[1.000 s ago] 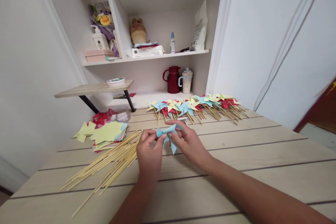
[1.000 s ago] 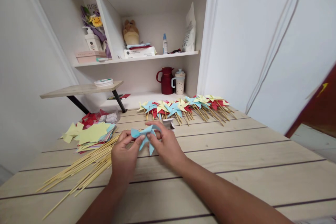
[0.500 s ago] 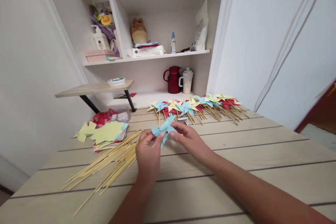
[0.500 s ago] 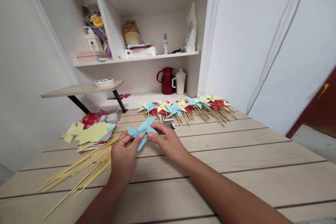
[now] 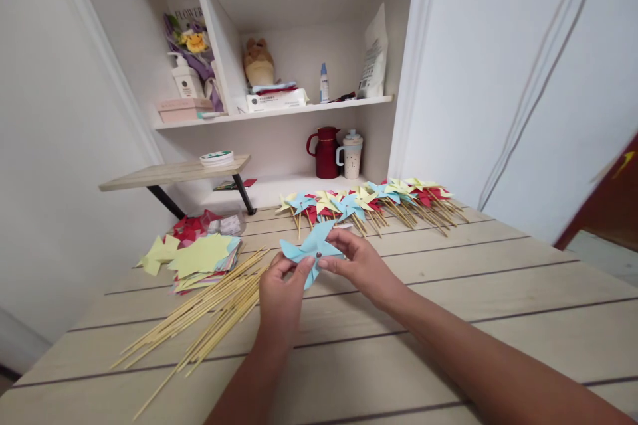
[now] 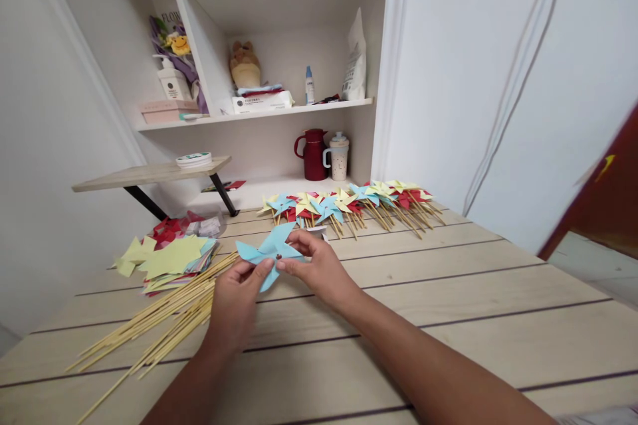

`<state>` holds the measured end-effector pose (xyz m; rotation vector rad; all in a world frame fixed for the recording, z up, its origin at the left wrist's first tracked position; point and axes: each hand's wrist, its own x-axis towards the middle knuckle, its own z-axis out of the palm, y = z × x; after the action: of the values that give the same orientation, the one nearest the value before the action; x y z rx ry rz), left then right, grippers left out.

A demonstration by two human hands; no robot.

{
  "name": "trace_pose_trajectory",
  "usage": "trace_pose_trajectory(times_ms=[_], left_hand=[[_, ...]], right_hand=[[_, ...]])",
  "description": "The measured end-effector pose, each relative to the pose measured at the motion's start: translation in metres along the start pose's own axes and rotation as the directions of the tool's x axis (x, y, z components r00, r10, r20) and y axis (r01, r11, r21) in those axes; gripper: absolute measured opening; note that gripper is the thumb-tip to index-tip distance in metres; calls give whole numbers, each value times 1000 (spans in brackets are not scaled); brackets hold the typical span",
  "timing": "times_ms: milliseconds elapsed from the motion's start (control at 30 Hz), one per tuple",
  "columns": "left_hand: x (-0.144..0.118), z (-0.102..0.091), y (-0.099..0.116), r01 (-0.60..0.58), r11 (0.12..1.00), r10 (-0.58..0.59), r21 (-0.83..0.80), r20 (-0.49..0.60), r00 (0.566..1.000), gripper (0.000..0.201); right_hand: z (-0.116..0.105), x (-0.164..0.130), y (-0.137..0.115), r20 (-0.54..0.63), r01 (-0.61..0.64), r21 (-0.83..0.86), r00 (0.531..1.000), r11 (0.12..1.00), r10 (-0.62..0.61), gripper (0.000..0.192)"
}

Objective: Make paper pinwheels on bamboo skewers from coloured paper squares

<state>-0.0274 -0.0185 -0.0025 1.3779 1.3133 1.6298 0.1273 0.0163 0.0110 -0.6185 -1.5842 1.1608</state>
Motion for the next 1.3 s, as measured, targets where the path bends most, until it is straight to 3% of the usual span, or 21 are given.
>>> trace_pose_trajectory(times_ms=[333,467,633,767,867,933,967,1100,1200,1300], left_hand=[[-1,1,2,-30,1000,30,-3,3,1000,20],[-2,1,5,-44,999,43,7,61,997,28],[-1,1,4,-59,998,58,6,47,997,35],[-1,3,5,-82,996,81,22,32,996,23],[-4,3,7,-199,968,206,150,-32,978,13],[-5,1,8,-338,891,371,303,-60,927,7],[-6,-1,9,-420,822,471,384,-46,881,5],[-7,-11,13,-695,436,782,572,141,607,18],[-6,-17,19,-743,246,871,622,195,452,24],[-7,-19,23,-747,147,895,648,234,379,25]], right_hand=[[-2,-2,-3,-60,-29,-41,998,999,26,18],[-2,-1,-2,-68,-80,61,994,995,84,20],[-1,0,-4,-91,-93,106,991,990,103,22],[0,-1,-4,-79,-58,34,995,998,60,20],[0,-3,-6,-65,-7,-102,998,995,0,16],[0,-4,-9,-78,48,-205,995,978,-66,13],[-1,-5,-11,-83,83,-258,991,963,-108,11],[-4,-8,-18,-88,246,-410,948,878,-307,14],[-7,-9,-19,-70,351,-446,903,823,-423,28],[-8,-8,-18,-27,420,-450,876,788,-482,35]])
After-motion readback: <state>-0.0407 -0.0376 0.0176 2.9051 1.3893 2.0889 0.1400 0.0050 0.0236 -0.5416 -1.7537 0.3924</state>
